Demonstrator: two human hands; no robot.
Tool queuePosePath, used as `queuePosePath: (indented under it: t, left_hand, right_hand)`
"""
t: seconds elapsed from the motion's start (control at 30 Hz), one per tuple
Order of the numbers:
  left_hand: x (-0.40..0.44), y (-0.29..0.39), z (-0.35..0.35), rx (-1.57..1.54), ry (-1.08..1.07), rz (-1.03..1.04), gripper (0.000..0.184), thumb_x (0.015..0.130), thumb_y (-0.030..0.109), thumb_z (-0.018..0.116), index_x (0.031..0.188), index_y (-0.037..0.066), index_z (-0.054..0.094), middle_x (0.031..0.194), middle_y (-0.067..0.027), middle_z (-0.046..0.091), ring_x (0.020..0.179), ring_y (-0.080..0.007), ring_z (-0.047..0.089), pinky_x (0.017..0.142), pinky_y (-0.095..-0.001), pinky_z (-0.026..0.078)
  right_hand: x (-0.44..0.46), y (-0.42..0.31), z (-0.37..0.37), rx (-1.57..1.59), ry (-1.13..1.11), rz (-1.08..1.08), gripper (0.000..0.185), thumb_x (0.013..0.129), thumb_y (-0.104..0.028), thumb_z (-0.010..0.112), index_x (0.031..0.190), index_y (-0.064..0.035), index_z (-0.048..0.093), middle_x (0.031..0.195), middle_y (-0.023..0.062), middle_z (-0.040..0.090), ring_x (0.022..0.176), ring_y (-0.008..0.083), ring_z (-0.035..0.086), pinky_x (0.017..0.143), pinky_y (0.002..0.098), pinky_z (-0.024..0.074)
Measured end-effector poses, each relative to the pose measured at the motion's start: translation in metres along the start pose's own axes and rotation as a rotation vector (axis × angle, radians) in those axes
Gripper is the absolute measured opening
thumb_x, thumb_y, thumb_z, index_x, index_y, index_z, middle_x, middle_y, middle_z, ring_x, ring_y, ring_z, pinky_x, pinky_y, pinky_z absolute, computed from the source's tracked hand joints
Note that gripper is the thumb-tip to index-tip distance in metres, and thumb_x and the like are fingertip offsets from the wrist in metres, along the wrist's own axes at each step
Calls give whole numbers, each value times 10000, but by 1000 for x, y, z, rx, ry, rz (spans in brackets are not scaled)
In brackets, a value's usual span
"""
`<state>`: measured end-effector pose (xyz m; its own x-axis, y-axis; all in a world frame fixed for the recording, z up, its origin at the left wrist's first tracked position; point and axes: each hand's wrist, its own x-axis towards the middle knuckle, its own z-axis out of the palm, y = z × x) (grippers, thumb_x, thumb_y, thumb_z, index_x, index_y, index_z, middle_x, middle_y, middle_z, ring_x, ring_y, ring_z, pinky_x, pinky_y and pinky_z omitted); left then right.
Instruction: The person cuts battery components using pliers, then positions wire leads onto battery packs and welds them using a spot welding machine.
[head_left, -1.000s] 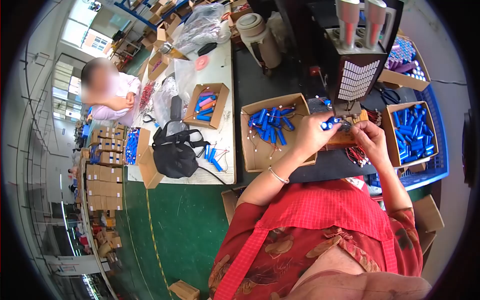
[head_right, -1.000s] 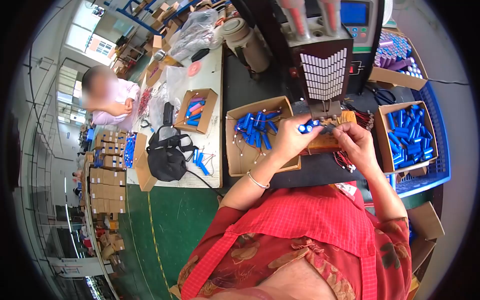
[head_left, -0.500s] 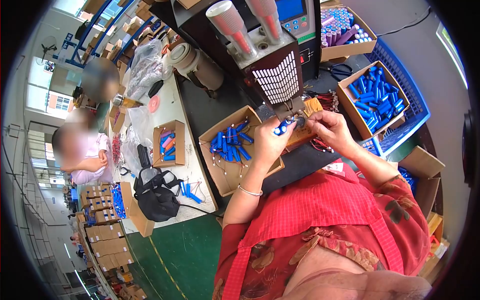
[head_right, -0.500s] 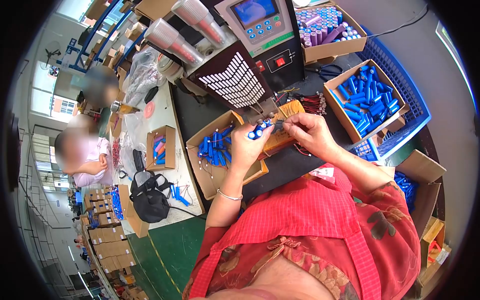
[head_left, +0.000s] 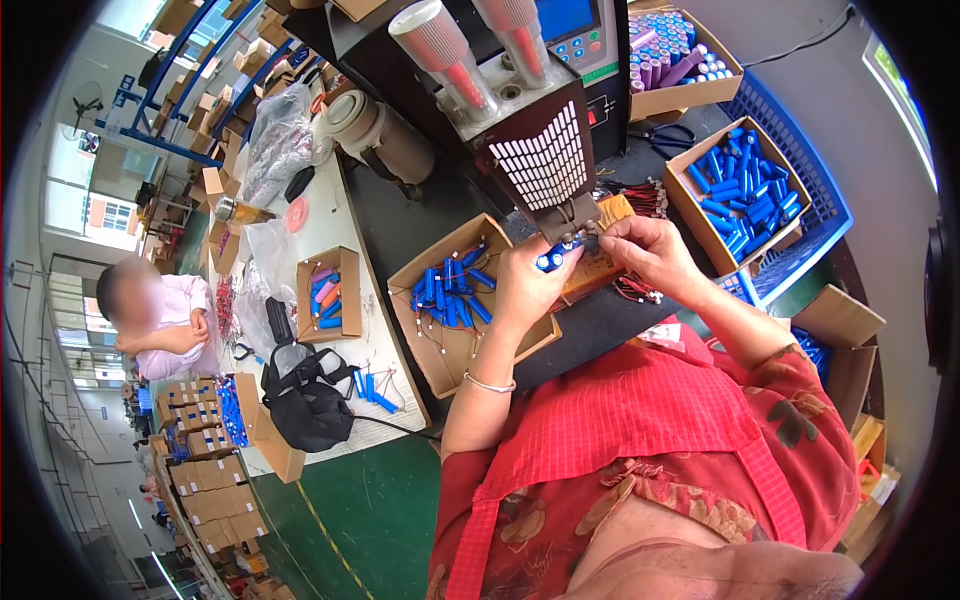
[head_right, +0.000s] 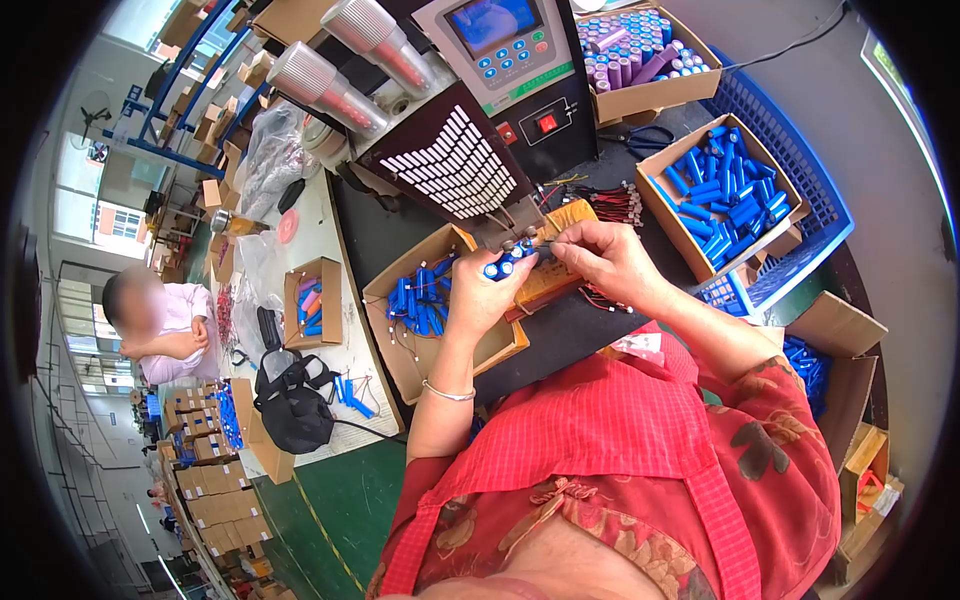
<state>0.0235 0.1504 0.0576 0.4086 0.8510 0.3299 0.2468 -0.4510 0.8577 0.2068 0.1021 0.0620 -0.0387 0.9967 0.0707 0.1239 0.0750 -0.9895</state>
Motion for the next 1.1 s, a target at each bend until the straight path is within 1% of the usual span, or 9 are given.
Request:
queuePosePath:
  t: [0.27,0.33,0.4,0.47,0.7,0.9,1.0,1.07,1.1]
  left_hand:
    - [-1,-14,-2,-10,-52,-26,184,737,107,676,898,31,628,677,-117,615,547,-174,578,537,-280,453]
    - [-1,-9,-5,38,-128,-86,247,765,27,651,1008,25,609,881,-62,662,785,-90,606,698,-234,482]
    - [-1,-3,-4,44,-125,-89,241,762,32,655,999,24,612,861,-58,662,761,-80,599,678,-233,480]
    - [1,-3,0,-45,-16,-17,168,735,102,681,865,13,624,651,-111,603,533,-142,552,530,-276,447]
    - [1,-9,-3,19,-73,-39,193,741,105,680,904,19,623,680,-101,617,555,-122,549,549,-264,451]
    - [1,-5,-2,-47,-57,-39,212,745,107,677,934,28,622,716,-92,631,585,-96,548,568,-253,455]
    - [1,-5,-1,-52,-60,-49,213,748,102,670,945,35,623,738,-96,640,597,-111,568,576,-263,462]
    - [2,-5,-1,-33,-38,2,208,744,105,670,936,38,626,753,-114,645,619,-162,614,579,-278,470]
    - [3,-1,-3,41,-50,9,212,733,128,680,917,38,628,751,-132,642,644,-223,638,568,-291,473]
  right_hand:
    - [3,-2,-1,10,-21,21,157,856,-159,581,803,-12,591,624,-30,527,567,31,462,497,190,383]
    - [3,-4,0,21,-23,34,153,857,-162,580,806,-18,593,618,-36,525,555,25,456,484,183,371]
    - [3,-4,0,34,-20,44,154,857,-165,580,806,-20,593,618,-36,524,556,24,457,482,181,369]
    - [5,-1,-1,32,-22,30,152,859,-165,580,814,-20,593,622,-33,525,561,27,466,488,182,376]
    - [5,4,-2,96,-3,46,147,859,-156,581,823,-13,595,632,-28,529,576,30,474,507,188,394]
    - [5,1,0,19,-13,8,150,850,-156,593,810,-12,596,628,-30,528,573,31,471,501,189,389]
    - [5,0,-1,-5,-22,28,153,852,-159,589,804,-14,595,623,-30,526,571,31,470,500,188,387]
    - [5,3,-1,27,-41,22,154,857,-160,581,818,-12,591,638,-27,533,577,31,473,507,188,391]
    - [5,7,-1,64,-42,21,152,858,-157,578,828,-8,588,651,-25,538,581,31,478,513,187,396]
